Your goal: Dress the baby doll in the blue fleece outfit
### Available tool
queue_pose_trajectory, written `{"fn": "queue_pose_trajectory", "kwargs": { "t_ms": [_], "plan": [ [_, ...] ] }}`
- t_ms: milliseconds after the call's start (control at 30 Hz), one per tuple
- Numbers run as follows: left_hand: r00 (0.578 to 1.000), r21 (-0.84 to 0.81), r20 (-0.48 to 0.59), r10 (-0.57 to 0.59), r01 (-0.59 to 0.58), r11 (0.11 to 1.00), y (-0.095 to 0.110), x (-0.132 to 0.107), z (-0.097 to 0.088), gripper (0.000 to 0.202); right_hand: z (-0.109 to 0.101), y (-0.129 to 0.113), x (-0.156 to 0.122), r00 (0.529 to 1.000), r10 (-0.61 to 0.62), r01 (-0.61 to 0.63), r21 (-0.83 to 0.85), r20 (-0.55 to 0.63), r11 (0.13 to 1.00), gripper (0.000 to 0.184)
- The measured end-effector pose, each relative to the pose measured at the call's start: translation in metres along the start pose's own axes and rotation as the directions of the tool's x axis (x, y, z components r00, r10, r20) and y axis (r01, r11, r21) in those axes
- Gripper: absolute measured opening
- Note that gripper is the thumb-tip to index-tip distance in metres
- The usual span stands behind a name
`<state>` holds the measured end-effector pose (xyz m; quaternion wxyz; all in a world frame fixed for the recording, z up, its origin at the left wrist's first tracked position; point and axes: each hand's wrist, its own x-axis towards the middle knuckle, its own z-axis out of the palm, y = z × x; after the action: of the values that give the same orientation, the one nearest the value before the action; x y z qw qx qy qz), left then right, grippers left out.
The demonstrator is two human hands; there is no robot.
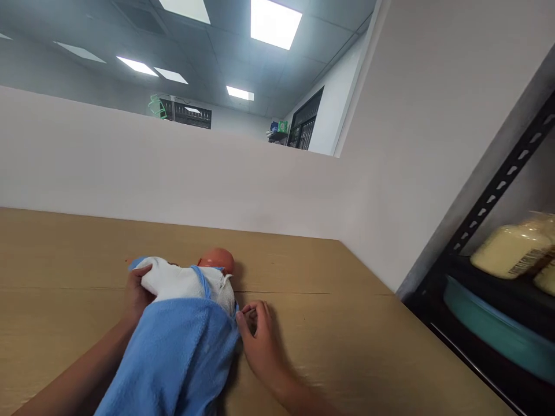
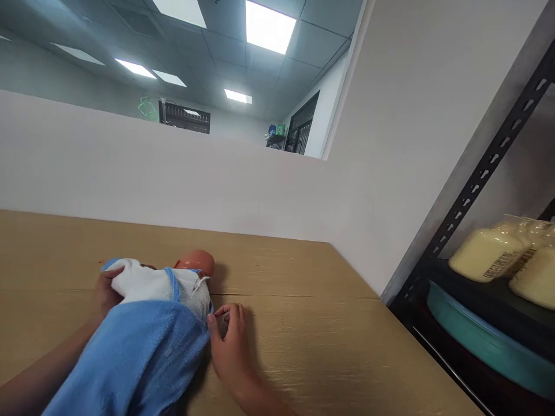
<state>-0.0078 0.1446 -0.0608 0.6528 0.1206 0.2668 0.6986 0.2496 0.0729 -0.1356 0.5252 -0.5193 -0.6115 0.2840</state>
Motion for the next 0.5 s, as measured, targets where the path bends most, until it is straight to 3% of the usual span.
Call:
{"fn": "queue_pose_trajectory", "kwargs": {
  "t_ms": [100,300,367,433,500],
  "plan": [
    [0.999,-0.013,-0.026,0.046,-0.046,0.999,0.002,-0.011,0.012,0.022,-0.008,-0.004,-0.018,0.99,0.137,-0.138,0.084,0.014,0.987,0.063],
    [0.997,0.041,0.018,0.07,-0.071,0.997,-0.008,-0.041,0.035,0.033,-0.028,-0.025,-0.066,0.93,0.337,-0.364,0.233,0.149,0.902,0.086],
    [0.998,0.111,0.044,0.044,-0.049,0.993,-0.014,-0.052,0.039,0.034,-0.032,-0.032,-0.068,0.874,0.412,-0.478,0.304,0.256,0.824,0.102],
    [0.997,0.224,0.077,0.012,-0.029,0.974,-0.02,-0.062,0.041,0.038,-0.035,-0.039,-0.062,0.789,0.468,-0.606,0.377,0.398,0.701,0.118],
    [0.987,0.435,0.153,0.054,-0.116,0.893,-0.023,-0.071,0.043,0.047,-0.038,-0.049,-0.051,0.721,0.488,-0.688,0.432,0.491,0.583,0.126]
  ]
}}
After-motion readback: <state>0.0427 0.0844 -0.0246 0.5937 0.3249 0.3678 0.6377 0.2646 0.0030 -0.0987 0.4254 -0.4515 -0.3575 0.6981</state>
